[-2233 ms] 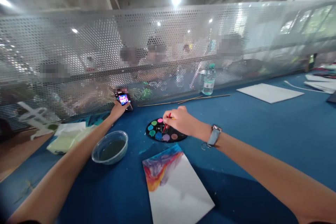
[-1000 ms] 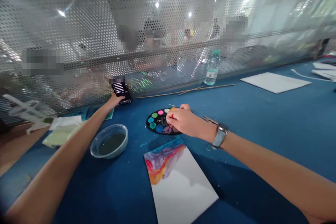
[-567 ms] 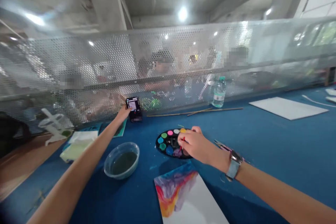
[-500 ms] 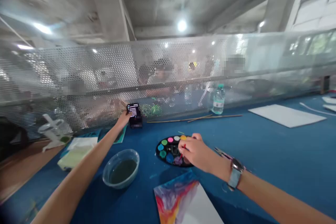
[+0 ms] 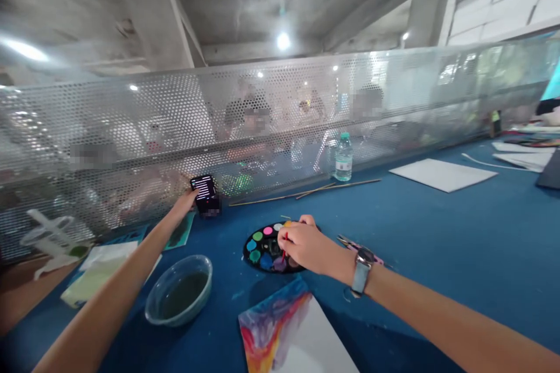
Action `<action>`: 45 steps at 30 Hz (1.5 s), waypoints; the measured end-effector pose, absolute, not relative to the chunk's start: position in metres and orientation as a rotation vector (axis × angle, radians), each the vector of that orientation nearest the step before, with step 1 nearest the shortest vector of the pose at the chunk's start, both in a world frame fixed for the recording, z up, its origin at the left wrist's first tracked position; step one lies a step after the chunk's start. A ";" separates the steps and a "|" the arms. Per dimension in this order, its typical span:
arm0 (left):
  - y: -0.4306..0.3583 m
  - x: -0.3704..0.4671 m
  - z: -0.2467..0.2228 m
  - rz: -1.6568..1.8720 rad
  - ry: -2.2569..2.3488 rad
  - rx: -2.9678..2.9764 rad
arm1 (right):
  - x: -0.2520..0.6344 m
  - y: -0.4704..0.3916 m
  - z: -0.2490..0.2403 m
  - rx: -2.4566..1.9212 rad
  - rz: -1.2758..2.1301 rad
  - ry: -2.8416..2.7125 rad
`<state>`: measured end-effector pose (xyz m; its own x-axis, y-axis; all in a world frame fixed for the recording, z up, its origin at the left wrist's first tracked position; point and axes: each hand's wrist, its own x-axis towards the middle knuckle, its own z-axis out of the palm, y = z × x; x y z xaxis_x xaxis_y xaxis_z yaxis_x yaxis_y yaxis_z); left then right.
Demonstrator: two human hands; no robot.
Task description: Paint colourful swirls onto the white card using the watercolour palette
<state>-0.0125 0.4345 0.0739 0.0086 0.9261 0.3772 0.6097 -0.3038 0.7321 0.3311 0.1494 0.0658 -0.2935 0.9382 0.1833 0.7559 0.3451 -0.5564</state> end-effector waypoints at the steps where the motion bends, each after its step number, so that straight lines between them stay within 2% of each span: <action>1: 0.433 -0.013 0.076 1.175 1.579 1.929 | 0.331 0.149 0.066 -1.478 0.507 -2.135; 12: 0.447 -0.025 0.071 1.011 1.653 1.887 | 0.335 0.149 0.071 -1.464 0.564 -2.033; 25: 0.451 -0.016 0.056 1.155 1.657 1.819 | 0.337 0.152 0.067 -1.525 0.566 -2.096; 45: 0.450 -0.020 0.060 1.135 1.663 1.670 | 0.332 0.154 0.059 -1.518 0.484 -2.066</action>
<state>-0.0198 0.4500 0.0599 -0.1047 0.9747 0.1976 0.5392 -0.1113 0.8348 0.3321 0.1540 0.0594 -0.2314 0.9518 0.2011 0.7633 0.3058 -0.5691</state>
